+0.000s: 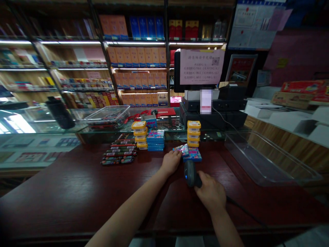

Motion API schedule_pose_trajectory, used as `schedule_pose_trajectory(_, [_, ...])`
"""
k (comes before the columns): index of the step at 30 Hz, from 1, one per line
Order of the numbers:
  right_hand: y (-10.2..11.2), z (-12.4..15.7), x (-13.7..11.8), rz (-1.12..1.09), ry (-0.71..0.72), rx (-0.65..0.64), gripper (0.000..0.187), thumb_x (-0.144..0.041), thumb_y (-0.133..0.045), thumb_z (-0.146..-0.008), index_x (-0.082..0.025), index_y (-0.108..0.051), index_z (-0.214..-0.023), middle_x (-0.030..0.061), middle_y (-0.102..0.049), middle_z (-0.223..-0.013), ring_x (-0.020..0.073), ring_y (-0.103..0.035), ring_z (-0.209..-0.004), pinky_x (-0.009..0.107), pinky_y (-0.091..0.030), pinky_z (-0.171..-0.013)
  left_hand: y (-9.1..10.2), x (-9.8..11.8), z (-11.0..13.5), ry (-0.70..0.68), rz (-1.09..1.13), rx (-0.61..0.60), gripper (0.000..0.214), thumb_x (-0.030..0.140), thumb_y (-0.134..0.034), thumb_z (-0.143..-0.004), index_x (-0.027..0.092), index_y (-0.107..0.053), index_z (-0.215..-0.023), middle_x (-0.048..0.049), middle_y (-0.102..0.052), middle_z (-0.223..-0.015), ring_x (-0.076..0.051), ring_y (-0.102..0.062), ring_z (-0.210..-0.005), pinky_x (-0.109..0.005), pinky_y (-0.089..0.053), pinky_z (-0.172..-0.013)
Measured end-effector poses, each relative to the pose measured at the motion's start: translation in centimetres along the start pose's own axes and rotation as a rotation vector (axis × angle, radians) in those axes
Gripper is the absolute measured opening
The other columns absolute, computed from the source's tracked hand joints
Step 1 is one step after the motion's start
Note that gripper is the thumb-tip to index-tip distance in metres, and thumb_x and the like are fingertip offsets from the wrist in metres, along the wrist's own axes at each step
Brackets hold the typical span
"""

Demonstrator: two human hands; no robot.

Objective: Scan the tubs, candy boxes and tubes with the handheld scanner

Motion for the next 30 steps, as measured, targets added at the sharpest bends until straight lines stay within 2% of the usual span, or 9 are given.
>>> schedule_pose_trajectory(3, [-0.1, 0.0, -0.1, 0.004, 0.01, -0.006, 0.024, -0.033, -0.05, -0.083, -0.026, -0.06, -0.104, 0.0015, -0.071, -0.089, 0.0203, -0.067, -0.079, 0.029, -0.04, -0.061, -0.1, 0.2, -0.6, 0.019, 0.05, -0.021, 0.025, 0.013, -0.041, -0.089, 0.016, -0.061, -0.104, -0.0147, -0.063, -0.102, -0.024, -0.056, -0.1, -0.033, -0.048, -0.082])
schedule_pose_trajectory(6, [0.0, 0.0, -0.2, 0.005, 0.016, -0.012, 0.025, -0.031, -0.05, -0.083, -0.025, -0.06, -0.105, 0.0018, -0.071, -0.089, 0.0212, -0.067, -0.08, 0.03, -0.04, -0.061, 0.3, -0.5, -0.3, 0.052, 0.112, -0.02, 0.024, 0.011, -0.042, -0.087, 0.015, -0.062, -0.1, -0.0157, -0.062, -0.102, -0.024, -0.056, -0.101, -0.034, -0.048, -0.083])
schedule_pose_trajectory(9, [0.3, 0.1, -0.2, -0.006, 0.011, -0.005, 0.026, -0.03, -0.049, -0.083, -0.025, -0.06, -0.106, 0.002, -0.07, -0.09, 0.0211, -0.067, -0.079, 0.03, -0.039, -0.06, 1.5, -2.4, 0.8, 0.155, 0.272, 0.077, 0.02, 0.011, -0.049, -0.083, 0.017, -0.064, -0.095, -0.0122, -0.062, -0.101, -0.023, -0.057, -0.099, -0.036, -0.047, -0.087])
schedule_pose_trajectory(12, [0.4, 0.2, -0.3, -0.026, 0.03, 0.0, 0.027, -0.031, -0.049, -0.082, -0.026, -0.059, -0.107, 0.0015, -0.071, -0.089, 0.0203, -0.067, -0.078, 0.029, -0.039, -0.059, 2.3, -5.2, 3.0, 0.377, 0.73, 0.304, 0.013, 0.015, -0.058, -0.077, 0.017, -0.063, -0.089, -0.0078, -0.064, -0.092, -0.021, -0.061, -0.09, -0.037, -0.049, -0.086])
schedule_pose_trajectory(14, [0.3, 0.3, -0.2, -0.022, 0.028, 0.005, 0.027, -0.031, -0.049, -0.082, -0.026, -0.059, -0.107, 0.0018, -0.071, -0.091, 0.02, -0.067, -0.079, 0.028, -0.038, -0.059, 1.2, -6.6, 4.7, 0.535, 1.205, 0.437, 0.017, 0.02, -0.063, -0.074, 0.015, -0.06, -0.09, -0.0066, -0.065, -0.088, -0.019, -0.064, -0.083, -0.038, -0.052, -0.081])
schedule_pose_trajectory(17, [-0.1, 0.4, 0.0, -0.002, 0.003, 0.006, 0.025, -0.033, -0.048, -0.083, -0.026, -0.06, -0.104, 0.0021, -0.071, -0.092, 0.0201, -0.067, -0.078, 0.029, -0.037, -0.058, -1.2, -6.7, 6.5, 0.672, 1.816, 0.502, 0.033, 0.021, -0.073, -0.065, 0.016, -0.057, -0.093, -0.005, -0.067, -0.089, -0.019, -0.066, -0.083, -0.04, -0.054, -0.08])
schedule_pose_trajectory(19, [-0.3, 0.5, -0.2, -0.01, 0.006, 0.003, 0.026, -0.035, -0.047, -0.084, -0.027, -0.06, -0.106, 0.0019, -0.071, -0.094, 0.02, -0.066, -0.078, 0.029, -0.037, -0.058, -2.0, -6.5, 7.3, 0.711, 2.005, 0.514, 0.041, 0.015, -0.078, -0.058, 0.016, -0.057, -0.093, -0.0041, -0.068, -0.089, -0.018, -0.067, -0.085, -0.041, -0.053, -0.085])
schedule_pose_trajectory(26, [0.4, 0.6, -1.0, -0.126, 0.006, -0.033, 0.028, -0.037, -0.052, -0.079, -0.028, -0.064, -0.103, 0.0019, -0.073, -0.087, 0.0224, -0.067, -0.078, 0.029, -0.039, -0.059, -2.4, -7.3, 7.9, 0.745, 2.114, 0.636, 0.037, 0.003, -0.076, -0.058, 0.016, -0.057, -0.087, -0.001, -0.069, -0.085, -0.017, -0.067, -0.087, -0.042, -0.05, -0.095])
schedule_pose_trajectory(30, [1.1, 0.5, -1.7, -0.47, -0.051, -0.028, 0.035, -0.043, -0.06, -0.07, -0.024, -0.066, -0.099, 0.0038, -0.073, -0.087, 0.023, -0.067, -0.08, 0.029, -0.045, -0.062, -2.8, -7.4, 7.9, 0.749, 2.154, 0.659, 0.032, 0.002, -0.074, -0.061, 0.015, -0.059, -0.086, -0.0015, -0.07, -0.085, -0.017, -0.068, -0.088, -0.041, -0.05, -0.096])
Point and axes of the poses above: each hand's wrist, its own z-axis away from the middle knuckle, its own y-axis out of the back of the hand, x = y × z, the point moved 8 cm from there along -z, towards the middle knuckle
